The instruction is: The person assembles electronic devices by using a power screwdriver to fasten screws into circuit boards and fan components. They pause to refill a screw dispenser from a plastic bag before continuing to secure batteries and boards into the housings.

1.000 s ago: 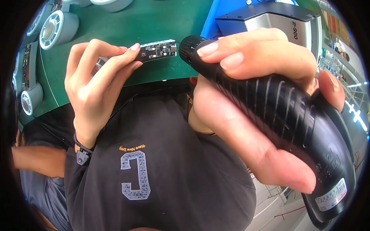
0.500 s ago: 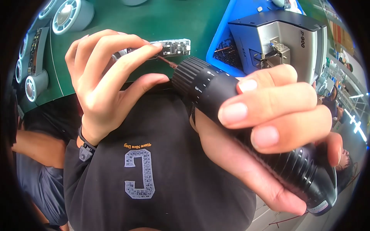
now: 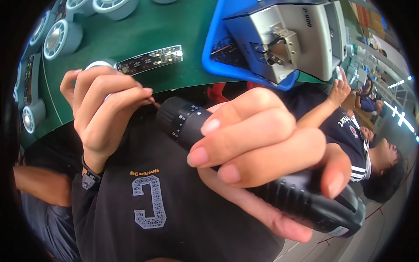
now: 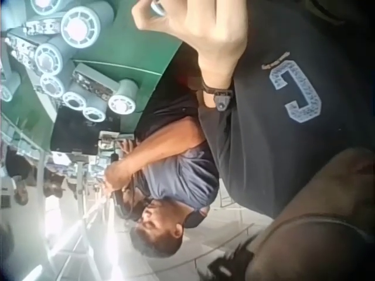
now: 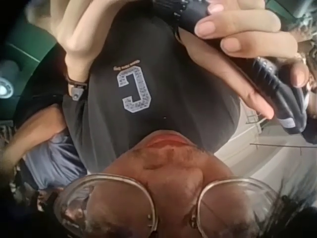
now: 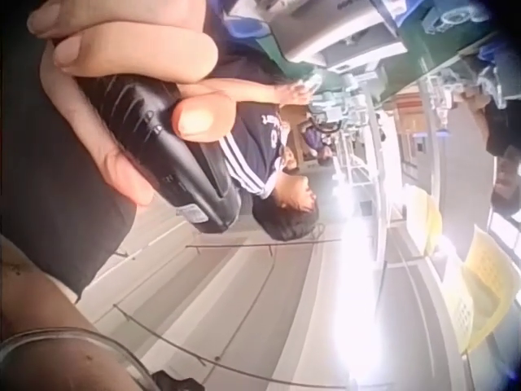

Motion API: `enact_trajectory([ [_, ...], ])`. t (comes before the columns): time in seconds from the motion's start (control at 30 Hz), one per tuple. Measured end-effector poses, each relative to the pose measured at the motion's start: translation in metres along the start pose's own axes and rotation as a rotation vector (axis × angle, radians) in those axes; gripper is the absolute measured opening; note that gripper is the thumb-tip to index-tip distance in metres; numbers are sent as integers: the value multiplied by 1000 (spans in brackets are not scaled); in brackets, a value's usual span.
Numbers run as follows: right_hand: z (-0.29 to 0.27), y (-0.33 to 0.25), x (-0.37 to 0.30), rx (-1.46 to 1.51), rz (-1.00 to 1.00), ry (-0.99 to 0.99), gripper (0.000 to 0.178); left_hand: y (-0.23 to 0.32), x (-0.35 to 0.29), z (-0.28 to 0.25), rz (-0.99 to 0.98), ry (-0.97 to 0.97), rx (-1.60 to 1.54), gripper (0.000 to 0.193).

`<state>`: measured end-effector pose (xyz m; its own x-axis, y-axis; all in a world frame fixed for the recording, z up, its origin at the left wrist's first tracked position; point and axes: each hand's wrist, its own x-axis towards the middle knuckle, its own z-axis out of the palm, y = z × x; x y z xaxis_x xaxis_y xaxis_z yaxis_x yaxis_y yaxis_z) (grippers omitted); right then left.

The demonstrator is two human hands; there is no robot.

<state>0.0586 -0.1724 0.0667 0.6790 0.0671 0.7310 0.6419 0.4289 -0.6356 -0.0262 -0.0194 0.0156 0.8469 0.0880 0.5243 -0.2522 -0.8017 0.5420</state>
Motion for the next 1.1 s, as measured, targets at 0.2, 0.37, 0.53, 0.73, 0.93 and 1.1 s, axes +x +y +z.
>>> enact_trajectory([
  [0.2,-12,-5,2,133,-64,56,49,10,15,-3,-2,-120,-41,25],
  [0.37,-17,-18,-1,267,22,-212,38,13,15,-14,14,-269,-30,22],
  [0.53,-6,-14,-8,269,-29,-160,32,10,17,-17,35,-282,-62,21],
  [0.73,-2,-3,-8,380,-105,-94,41,4,14,-17,22,-246,-33,24],
  [0.93,-18,1,12,-248,-114,5,72,-13,17,-2,4,-174,127,28],
  [1.1,-36,30,22,-154,-66,-67,87,-20,7,7,17,-147,209,25],
])
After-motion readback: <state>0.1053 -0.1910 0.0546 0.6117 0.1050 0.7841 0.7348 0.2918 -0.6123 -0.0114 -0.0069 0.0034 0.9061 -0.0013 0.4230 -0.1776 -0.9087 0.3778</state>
